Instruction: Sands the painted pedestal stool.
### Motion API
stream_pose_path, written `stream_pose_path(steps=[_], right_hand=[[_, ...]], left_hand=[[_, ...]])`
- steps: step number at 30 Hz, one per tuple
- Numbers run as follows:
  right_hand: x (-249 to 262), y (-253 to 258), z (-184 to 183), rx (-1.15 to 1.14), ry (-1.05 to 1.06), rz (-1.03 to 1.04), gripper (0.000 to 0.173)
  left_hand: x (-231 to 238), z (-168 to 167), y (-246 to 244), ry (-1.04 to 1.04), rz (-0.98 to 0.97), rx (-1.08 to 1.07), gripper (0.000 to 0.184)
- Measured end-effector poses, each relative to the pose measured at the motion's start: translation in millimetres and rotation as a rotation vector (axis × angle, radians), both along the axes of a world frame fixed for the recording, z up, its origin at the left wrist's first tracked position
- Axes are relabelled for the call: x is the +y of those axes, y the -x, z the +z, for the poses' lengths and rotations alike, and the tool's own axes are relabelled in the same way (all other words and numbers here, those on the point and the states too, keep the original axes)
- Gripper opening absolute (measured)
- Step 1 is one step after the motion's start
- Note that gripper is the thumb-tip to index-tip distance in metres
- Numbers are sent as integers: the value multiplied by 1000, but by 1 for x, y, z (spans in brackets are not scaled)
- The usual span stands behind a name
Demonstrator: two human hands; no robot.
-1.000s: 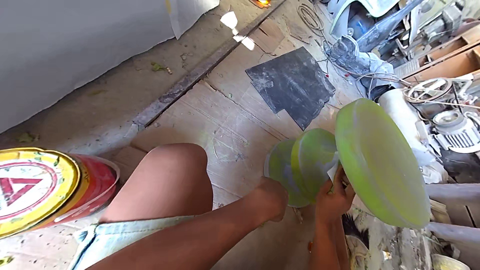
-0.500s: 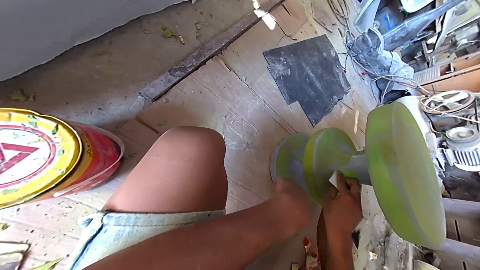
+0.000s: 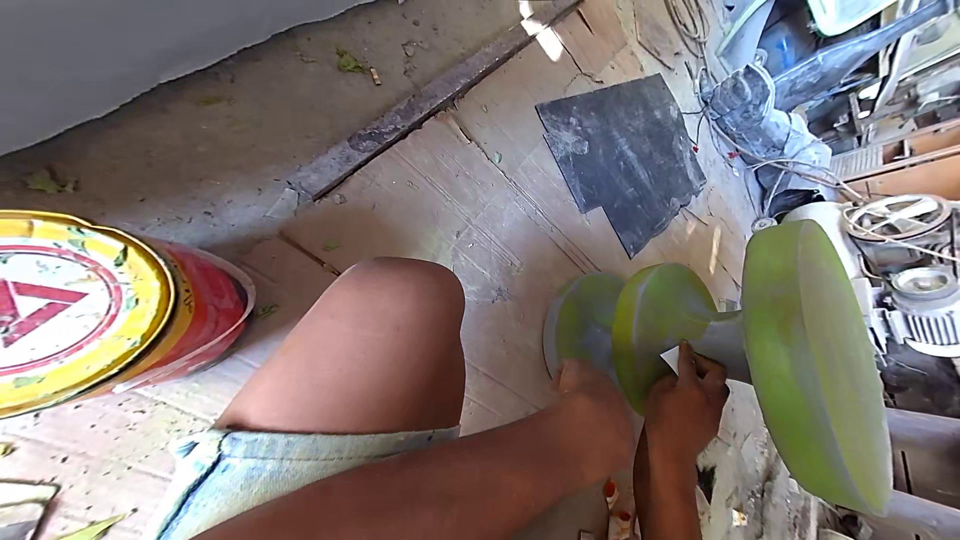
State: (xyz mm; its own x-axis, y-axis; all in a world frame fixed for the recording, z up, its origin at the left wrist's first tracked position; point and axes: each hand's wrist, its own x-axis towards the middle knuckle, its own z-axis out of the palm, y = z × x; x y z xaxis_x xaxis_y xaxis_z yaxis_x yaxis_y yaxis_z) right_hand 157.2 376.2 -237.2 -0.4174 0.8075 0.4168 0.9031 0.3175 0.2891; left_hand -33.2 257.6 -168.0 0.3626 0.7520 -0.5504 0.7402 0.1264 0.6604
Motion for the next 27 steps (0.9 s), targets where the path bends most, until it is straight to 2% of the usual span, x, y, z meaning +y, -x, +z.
stream_pose_path(steps=[4, 6, 12, 18, 24, 27], right_hand=[[3, 10, 7, 54, -182, 31, 46], [6, 17, 2, 70, -182, -20, 46], [4, 38, -11, 82, -5, -143, 43], [-12, 61, 12, 83, 270, -234, 40], [-8, 35, 26, 207, 491, -10, 37], [-2, 12, 25, 319, 427, 125, 35]], left_hand=[[2, -2, 1, 7, 12, -6, 27], [2, -2, -2, 3, 8, -9, 27], [3, -2, 2, 15, 23, -11, 30], [6, -2, 17, -33, 84, -7, 32], [6, 0, 23, -42, 91, 19, 32], [6, 1, 21, -32, 85, 13, 33]])
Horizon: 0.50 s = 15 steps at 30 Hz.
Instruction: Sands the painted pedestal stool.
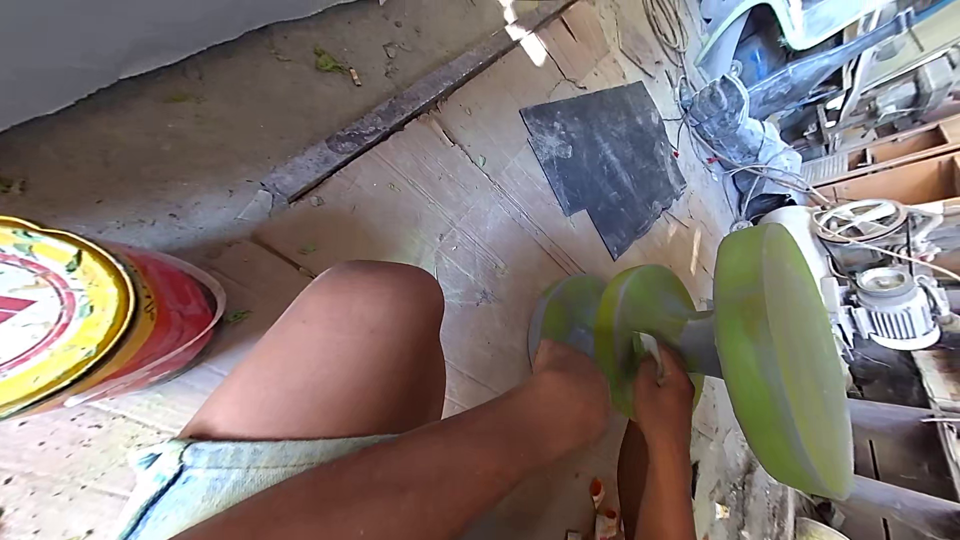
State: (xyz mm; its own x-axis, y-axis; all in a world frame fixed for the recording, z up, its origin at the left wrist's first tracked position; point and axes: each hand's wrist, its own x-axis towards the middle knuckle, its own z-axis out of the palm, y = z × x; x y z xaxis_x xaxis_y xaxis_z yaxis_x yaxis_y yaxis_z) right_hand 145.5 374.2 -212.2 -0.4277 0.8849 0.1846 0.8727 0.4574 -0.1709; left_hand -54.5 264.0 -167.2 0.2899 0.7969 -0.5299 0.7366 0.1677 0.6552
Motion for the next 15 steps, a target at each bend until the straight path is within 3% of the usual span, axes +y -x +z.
stream_pose_path(steps=[4, 6, 15], right_hand=[[4, -17, -8, -94, -480, -42, 39], [8, -16, -15, -128, -611, -81, 40], [2, 10, -30, -193, -319, -166, 40]], left_hand=[[0, -3, 1, -8, 6, -1, 33], [1, -5, 1, -15, 4, 10, 31], [3, -6, -2, 7, -23, 51, 31]])
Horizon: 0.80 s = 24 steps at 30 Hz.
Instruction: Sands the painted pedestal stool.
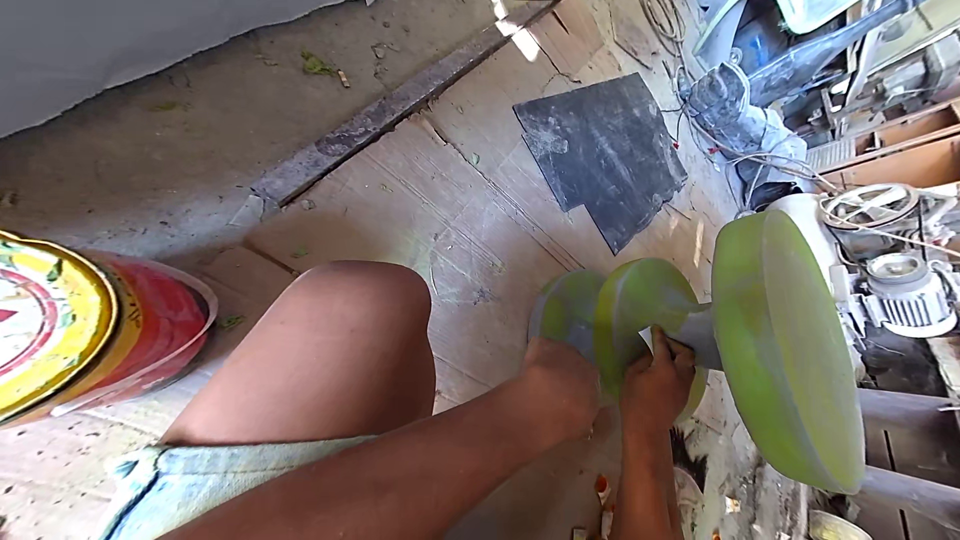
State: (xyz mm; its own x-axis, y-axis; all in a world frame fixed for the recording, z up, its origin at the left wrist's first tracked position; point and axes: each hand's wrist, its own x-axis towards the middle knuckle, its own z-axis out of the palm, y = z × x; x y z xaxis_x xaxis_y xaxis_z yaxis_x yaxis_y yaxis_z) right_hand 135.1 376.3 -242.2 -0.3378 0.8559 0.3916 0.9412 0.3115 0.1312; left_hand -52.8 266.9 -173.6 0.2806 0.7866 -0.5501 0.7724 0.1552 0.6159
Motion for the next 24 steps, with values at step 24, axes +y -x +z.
stream_pose_path(steps=[24], right_hand=[[10, -45, 4, -30, -303, 165, 46]], left_hand=[[2, -6, -12, -15, 3, 22, 26]])
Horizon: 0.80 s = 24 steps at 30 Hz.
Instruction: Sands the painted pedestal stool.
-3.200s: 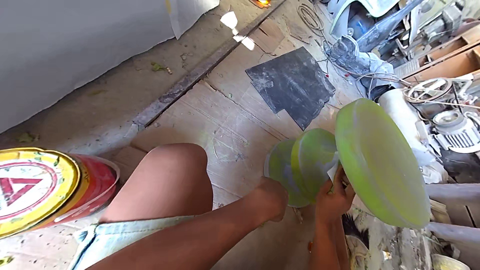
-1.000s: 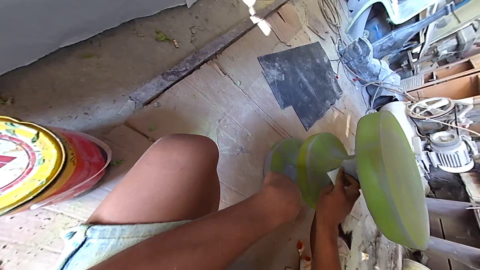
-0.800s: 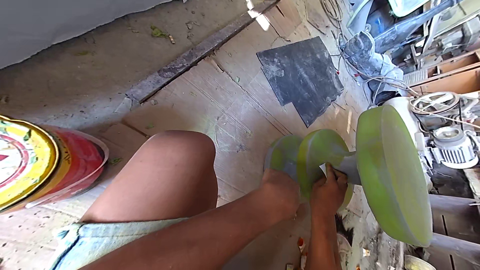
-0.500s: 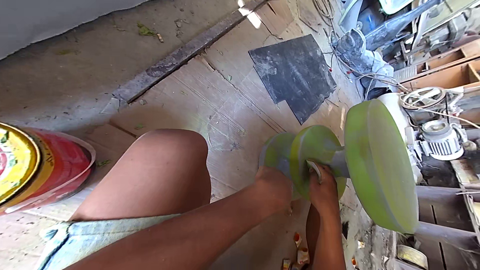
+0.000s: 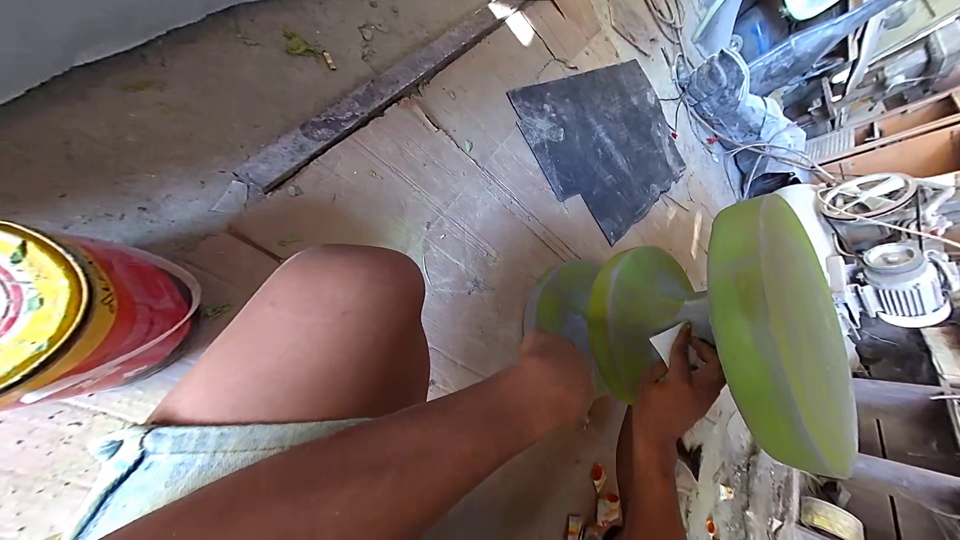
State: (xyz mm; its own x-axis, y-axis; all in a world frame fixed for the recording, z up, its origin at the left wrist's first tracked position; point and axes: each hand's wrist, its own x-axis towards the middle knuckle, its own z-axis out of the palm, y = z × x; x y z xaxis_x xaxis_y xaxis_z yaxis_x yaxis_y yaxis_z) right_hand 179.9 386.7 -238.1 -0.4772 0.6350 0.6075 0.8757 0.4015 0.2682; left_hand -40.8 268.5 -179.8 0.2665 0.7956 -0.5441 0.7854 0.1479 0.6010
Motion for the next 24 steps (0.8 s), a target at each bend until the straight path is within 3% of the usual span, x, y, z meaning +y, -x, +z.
stream_pose_path(steps=[5, 11, 16, 19, 24], right_hand=[[0, 16, -6, -72, 126, -172, 44], [-10, 18, 1, -116, 283, -145, 42], [-5, 11, 2, -30, 90, 4, 47], [0, 21, -2, -39, 3, -86, 51], [0, 37, -9, -127, 104, -270, 53]], left_hand=[[-1, 0, 2, 9, 4, 4, 23], [-2, 0, 9, 26, 29, 6, 24], [-3, 1, 10, 2, 21, -9, 20], [-1, 2, 7, 15, 5, -6, 20], [0, 2, 7, 29, 38, -28, 21]])
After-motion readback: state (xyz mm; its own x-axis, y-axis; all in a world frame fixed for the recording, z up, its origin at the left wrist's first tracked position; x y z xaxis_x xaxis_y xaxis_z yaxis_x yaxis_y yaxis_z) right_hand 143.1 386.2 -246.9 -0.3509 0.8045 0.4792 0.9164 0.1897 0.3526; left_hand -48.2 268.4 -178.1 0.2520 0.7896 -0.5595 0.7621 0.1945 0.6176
